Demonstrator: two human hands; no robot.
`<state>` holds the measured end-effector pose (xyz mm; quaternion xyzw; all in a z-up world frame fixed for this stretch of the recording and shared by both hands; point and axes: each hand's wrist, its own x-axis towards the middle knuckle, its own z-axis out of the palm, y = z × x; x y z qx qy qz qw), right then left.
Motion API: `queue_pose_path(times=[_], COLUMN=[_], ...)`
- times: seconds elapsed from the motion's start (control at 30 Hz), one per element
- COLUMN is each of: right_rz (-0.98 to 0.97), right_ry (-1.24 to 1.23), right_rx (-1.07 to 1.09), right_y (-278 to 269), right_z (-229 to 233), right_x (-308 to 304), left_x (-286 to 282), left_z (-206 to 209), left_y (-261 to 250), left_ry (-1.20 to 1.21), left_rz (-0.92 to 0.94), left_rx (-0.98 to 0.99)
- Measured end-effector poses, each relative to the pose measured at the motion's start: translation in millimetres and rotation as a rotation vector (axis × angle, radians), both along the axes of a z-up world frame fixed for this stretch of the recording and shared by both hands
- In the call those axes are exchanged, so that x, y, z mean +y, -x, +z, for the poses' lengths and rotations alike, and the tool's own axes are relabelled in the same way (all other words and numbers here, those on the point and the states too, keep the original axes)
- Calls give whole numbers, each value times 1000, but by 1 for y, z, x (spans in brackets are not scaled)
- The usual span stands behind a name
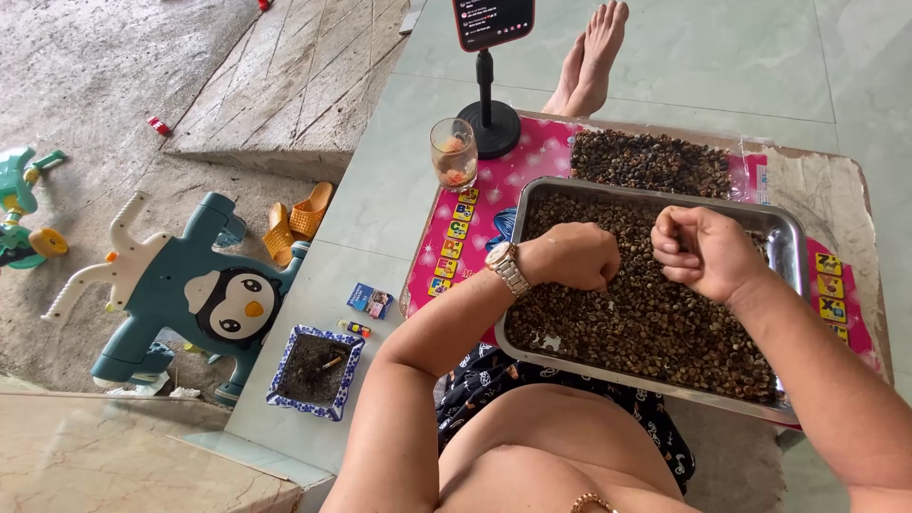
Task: Manually sorting through coffee beans in a metal tray to identify and remove defective beans
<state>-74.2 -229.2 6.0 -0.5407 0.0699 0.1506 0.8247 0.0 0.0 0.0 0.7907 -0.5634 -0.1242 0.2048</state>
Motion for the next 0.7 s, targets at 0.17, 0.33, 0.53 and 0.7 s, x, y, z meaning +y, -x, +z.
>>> queue_pose_path(times=[0.17,0.33,0.53,0.7], right_rz=[-12,-59,-171,-368], right_ry=[111,105,353,805], right_rx=[32,7,-9,-203], right_y=[2,4,-29,-99], right_z=[-1,13,47,58], right_x=[8,10,-11,-33], left_x=[2,5,-38,-90], left_z=[7,30,41,32], left_y=[2,-9,-81,-141], left_ry=[-23,199,231,1044], left_rz=[-9,-56,339,301], left_rx=[27,312,595,476])
